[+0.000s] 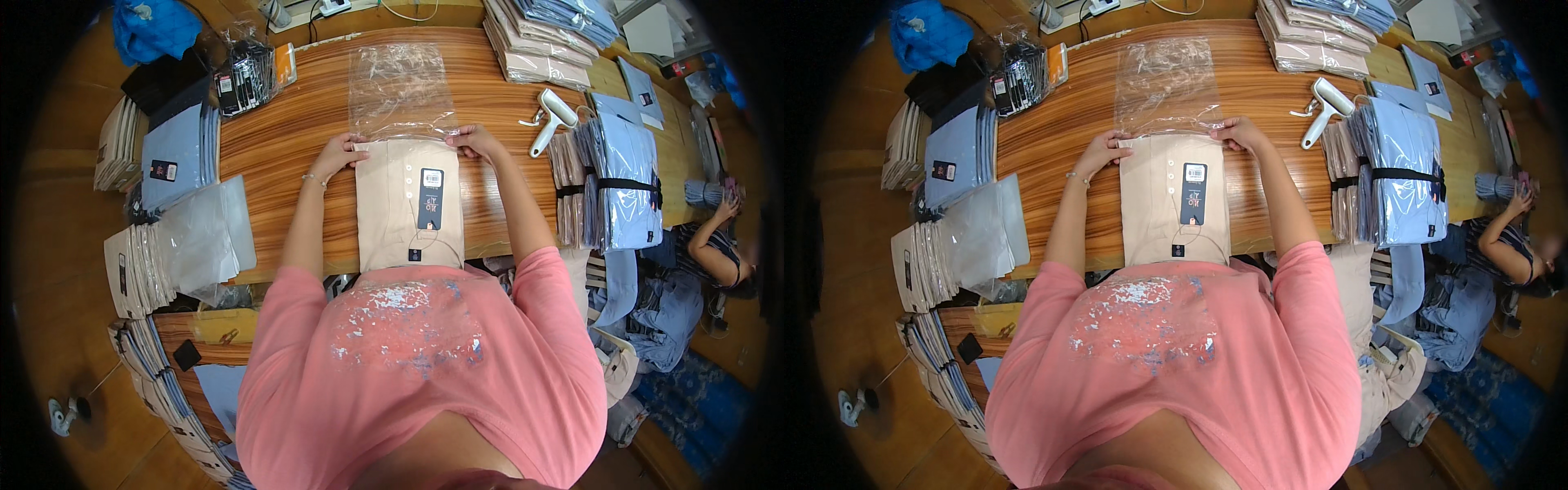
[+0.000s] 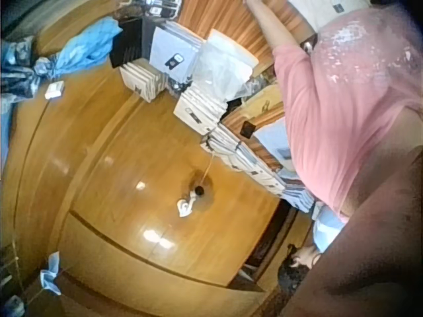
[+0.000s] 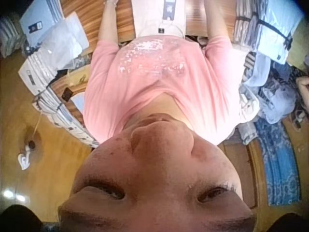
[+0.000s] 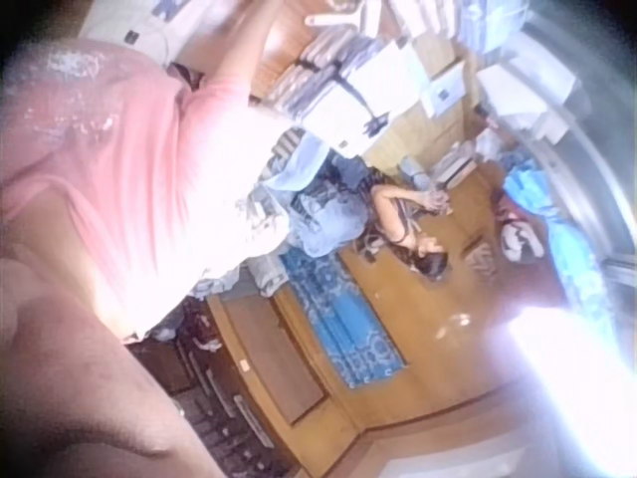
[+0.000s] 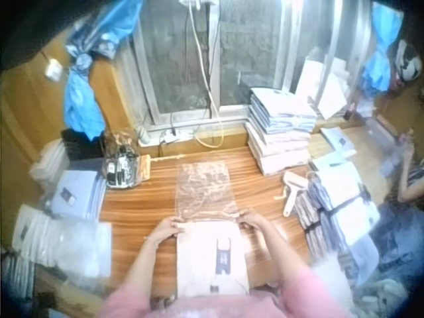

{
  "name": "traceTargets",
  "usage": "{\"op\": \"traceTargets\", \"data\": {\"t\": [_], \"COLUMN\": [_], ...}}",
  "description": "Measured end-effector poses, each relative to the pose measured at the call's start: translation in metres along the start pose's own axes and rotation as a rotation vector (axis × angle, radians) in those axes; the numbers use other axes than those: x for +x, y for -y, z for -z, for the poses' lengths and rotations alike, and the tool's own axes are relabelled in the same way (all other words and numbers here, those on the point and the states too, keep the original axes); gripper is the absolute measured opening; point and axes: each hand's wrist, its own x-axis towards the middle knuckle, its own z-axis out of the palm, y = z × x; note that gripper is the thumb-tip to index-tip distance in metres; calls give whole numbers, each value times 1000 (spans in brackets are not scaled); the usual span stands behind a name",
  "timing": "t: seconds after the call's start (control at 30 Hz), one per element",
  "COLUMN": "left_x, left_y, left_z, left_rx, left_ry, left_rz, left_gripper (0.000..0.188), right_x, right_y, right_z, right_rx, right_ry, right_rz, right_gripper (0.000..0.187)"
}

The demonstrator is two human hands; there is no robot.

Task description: The person picks up a light-colored shirt from a pile, spreads it out on a table, places a cardboard insert inside, and folds the shirt around the insert. The person then attaches a tag, slides the folded shirt into a clear plastic bag, seals the bag, and stacks the packaged item onto a pile of other folded shirts.

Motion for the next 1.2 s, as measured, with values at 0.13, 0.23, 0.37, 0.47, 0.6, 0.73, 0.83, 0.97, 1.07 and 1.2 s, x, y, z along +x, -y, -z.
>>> {"op": "traceTargets", "data": {"t": [0.13, 0.23, 0.37, 0.47, 0.6, 0.73, 0.83, 0.97, 1.07, 1.2], "left_x": [8, -6, -7, -34, -83, -123, -131, -108, -151, -186], "left_y": [-4, -13, -4, 8, 30, 45, 51, 49, 65, 100], "left_z": [-9, -7, -3, -9, -29, -45, -39, -40, -61, -70], "left_rx": [7, 19, 22, 57, 84, 168, 131, -43, 85, -79], "left_ry": [30, 11, 96, 154, 175, 148, -44, 18, 25, 84], "left_rz": [17, 60, 80, 148, 196, 245, 254, 193, 336, 351], "left_gripper": [41, 41, 42, 42, 34, 21, 23, 24, 22, 13], "right_x": [18, -14, -30, -57, -93, -123, -131, -127, -156, -192], "right_y": [-24, 6, -1, -26, -54, -83, -69, -82, -112, -132], "right_z": [19, 20, 12, -1, -21, -40, -41, -43, -59, -81], "right_rx": [-86, -48, -11, 95, 33, 20, 58, 79, -76, 301], "right_ry": [-76, 164, 322, 436, 401, 317, 267, 232, 190, 223], "right_rz": [229, -130, -226, -216, -241, -220, -212, -171, -227, -296], "right_gripper": [16, 17, 21, 19, 21, 17, 19, 21, 18, 12]}}
